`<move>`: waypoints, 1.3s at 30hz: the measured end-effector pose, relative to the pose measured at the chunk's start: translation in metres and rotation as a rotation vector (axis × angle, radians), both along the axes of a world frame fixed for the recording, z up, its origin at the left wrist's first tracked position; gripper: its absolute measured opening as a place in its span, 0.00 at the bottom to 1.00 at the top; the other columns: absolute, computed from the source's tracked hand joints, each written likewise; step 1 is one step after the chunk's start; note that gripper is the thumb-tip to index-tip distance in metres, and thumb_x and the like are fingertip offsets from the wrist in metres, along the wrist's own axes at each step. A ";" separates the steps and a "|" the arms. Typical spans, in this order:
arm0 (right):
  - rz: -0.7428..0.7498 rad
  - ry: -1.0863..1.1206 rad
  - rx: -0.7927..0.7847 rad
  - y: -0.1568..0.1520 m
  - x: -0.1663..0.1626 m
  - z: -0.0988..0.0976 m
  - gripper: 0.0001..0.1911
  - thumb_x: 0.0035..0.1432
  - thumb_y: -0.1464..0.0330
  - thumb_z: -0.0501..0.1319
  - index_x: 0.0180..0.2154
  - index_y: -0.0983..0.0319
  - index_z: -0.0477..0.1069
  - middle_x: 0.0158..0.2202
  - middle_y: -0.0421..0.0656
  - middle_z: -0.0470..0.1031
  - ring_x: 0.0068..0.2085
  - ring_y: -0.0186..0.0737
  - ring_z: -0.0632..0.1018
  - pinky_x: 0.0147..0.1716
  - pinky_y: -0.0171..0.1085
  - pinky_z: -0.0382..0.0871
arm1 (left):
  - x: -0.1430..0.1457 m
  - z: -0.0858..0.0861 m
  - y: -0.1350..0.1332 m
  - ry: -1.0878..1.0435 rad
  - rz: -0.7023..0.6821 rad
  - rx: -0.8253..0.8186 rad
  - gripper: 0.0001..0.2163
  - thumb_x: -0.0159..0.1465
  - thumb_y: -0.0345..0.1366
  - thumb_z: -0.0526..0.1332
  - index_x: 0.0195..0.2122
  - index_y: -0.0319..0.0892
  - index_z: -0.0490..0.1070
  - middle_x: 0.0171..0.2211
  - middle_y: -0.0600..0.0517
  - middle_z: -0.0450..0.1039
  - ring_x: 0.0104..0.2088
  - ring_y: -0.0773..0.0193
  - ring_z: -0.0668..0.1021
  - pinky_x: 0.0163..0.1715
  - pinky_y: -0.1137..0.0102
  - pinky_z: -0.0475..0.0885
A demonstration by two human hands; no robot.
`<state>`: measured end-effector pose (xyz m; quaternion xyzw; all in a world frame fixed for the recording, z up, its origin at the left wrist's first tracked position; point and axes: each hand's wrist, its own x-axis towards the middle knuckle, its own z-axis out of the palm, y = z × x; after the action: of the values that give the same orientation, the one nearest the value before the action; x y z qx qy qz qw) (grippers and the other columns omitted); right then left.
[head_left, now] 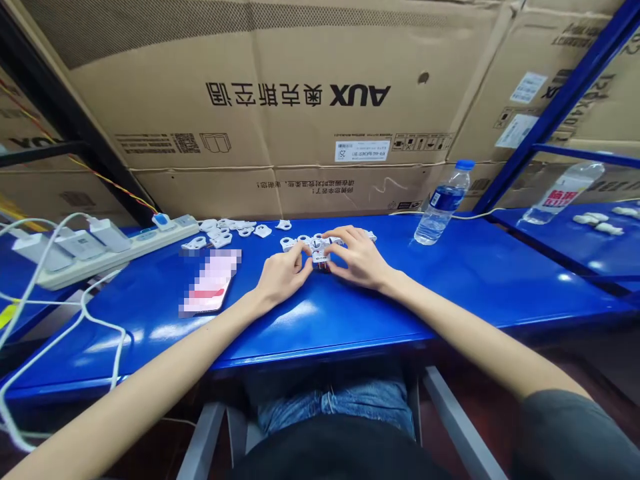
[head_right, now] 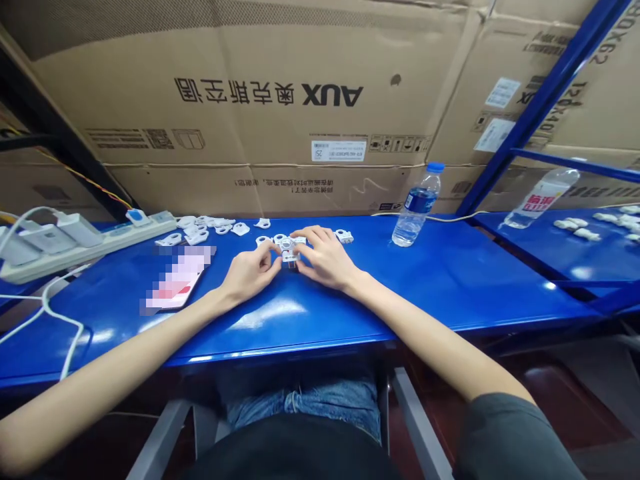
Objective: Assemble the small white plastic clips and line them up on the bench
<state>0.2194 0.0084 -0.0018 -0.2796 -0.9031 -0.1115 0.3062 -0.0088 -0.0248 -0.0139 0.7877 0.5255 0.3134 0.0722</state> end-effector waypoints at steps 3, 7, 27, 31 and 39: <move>0.009 -0.012 0.005 -0.001 -0.002 -0.001 0.07 0.66 0.69 0.63 0.44 0.58 0.78 0.60 0.50 0.76 0.60 0.53 0.73 0.58 0.53 0.69 | 0.000 0.000 0.001 0.001 0.017 0.001 0.06 0.68 0.38 0.57 0.42 0.44 0.71 0.21 0.59 0.64 0.22 0.65 0.70 0.29 0.70 0.60; 0.015 -0.004 0.009 -0.002 -0.003 -0.003 0.07 0.67 0.69 0.63 0.44 0.59 0.78 0.60 0.50 0.76 0.59 0.54 0.74 0.57 0.53 0.69 | -0.001 0.000 0.003 -0.082 0.024 -0.024 0.06 0.67 0.38 0.57 0.41 0.44 0.71 0.20 0.60 0.64 0.22 0.66 0.69 0.29 0.70 0.61; -0.138 0.044 -0.037 0.008 0.003 -0.004 0.05 0.68 0.67 0.63 0.43 0.58 0.78 0.59 0.50 0.76 0.59 0.55 0.73 0.56 0.53 0.69 | -0.004 0.000 0.007 -0.152 0.023 -0.079 0.07 0.63 0.39 0.59 0.35 0.43 0.74 0.19 0.59 0.67 0.22 0.66 0.70 0.30 0.70 0.63; -0.176 0.076 -0.047 0.010 0.006 -0.005 0.05 0.67 0.67 0.64 0.43 0.59 0.78 0.60 0.50 0.76 0.59 0.55 0.73 0.55 0.53 0.69 | -0.006 -0.002 0.009 0.005 0.029 -0.133 0.07 0.63 0.38 0.59 0.36 0.44 0.76 0.21 0.57 0.69 0.25 0.63 0.73 0.29 0.69 0.61; -0.185 0.092 -0.052 0.009 0.006 -0.005 0.05 0.67 0.67 0.64 0.43 0.59 0.78 0.60 0.50 0.76 0.59 0.54 0.73 0.54 0.52 0.69 | -0.004 0.001 0.007 0.035 0.001 -0.157 0.08 0.64 0.37 0.59 0.38 0.45 0.78 0.21 0.57 0.69 0.25 0.63 0.73 0.30 0.69 0.62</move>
<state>0.2253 0.0178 -0.0067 -0.3747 -0.8609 -0.1030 0.3285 -0.0125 -0.0175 -0.0126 0.7847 0.5500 0.2573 0.1244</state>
